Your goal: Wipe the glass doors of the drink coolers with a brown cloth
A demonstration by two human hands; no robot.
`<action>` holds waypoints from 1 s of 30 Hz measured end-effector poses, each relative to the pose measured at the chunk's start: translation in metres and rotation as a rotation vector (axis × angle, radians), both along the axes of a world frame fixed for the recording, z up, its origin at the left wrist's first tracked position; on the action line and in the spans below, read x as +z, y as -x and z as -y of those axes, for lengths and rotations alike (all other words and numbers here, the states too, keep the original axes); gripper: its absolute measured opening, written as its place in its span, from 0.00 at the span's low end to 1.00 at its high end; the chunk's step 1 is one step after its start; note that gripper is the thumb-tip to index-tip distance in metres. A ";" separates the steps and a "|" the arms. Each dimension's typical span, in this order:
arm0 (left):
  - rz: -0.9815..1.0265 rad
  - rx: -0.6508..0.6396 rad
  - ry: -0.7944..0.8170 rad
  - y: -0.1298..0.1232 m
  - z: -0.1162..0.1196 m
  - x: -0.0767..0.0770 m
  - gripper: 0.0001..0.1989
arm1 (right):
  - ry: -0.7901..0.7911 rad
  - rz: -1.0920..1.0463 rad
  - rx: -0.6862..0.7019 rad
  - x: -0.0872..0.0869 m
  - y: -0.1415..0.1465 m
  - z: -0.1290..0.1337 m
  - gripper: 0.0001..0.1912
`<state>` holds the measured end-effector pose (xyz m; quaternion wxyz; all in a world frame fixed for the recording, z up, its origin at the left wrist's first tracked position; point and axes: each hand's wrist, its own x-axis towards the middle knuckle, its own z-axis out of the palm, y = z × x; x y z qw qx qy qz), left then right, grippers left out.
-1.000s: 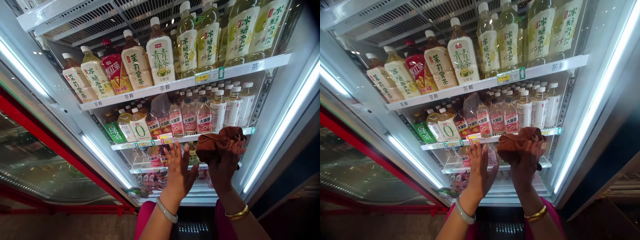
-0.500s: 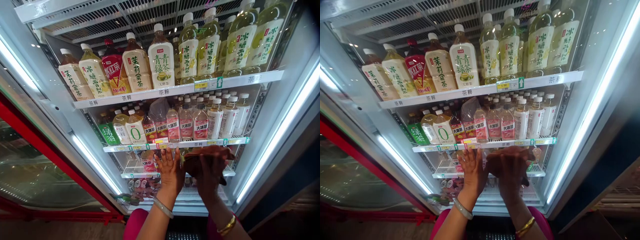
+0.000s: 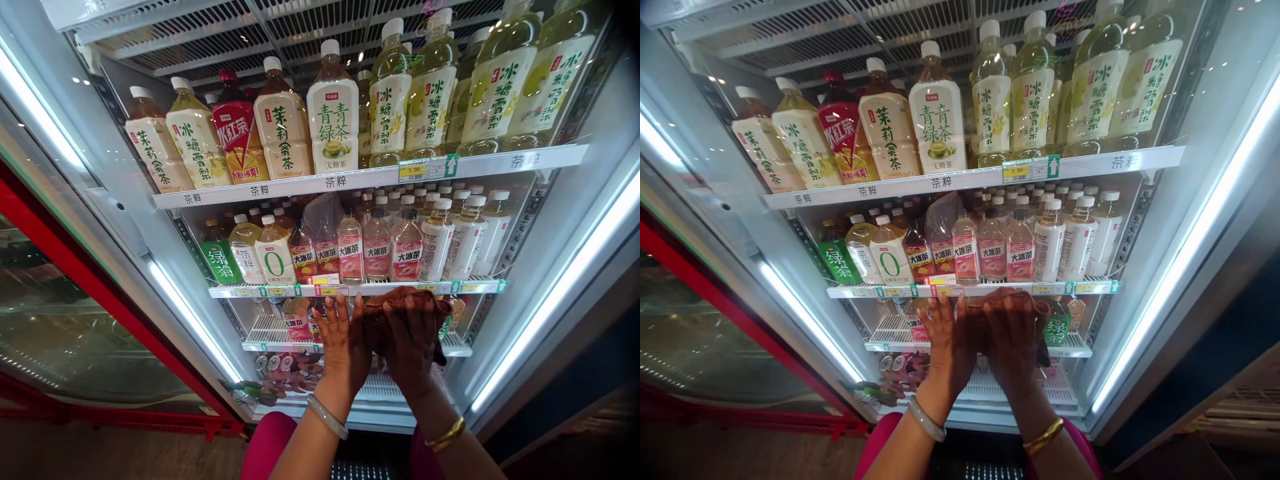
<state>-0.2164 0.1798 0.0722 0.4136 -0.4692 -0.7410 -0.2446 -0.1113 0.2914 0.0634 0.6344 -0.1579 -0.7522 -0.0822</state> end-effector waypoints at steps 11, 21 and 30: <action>-0.013 0.016 -0.040 -0.006 -0.004 0.004 0.52 | 0.182 -0.145 -0.058 -0.010 -0.011 -0.003 0.33; 0.004 -0.016 0.011 -0.010 0.004 0.006 0.50 | 0.161 -0.248 -0.105 0.023 -0.048 -0.038 0.32; 0.021 0.016 -0.037 -0.017 -0.003 0.009 0.51 | 0.014 0.042 0.027 0.012 -0.009 -0.002 0.35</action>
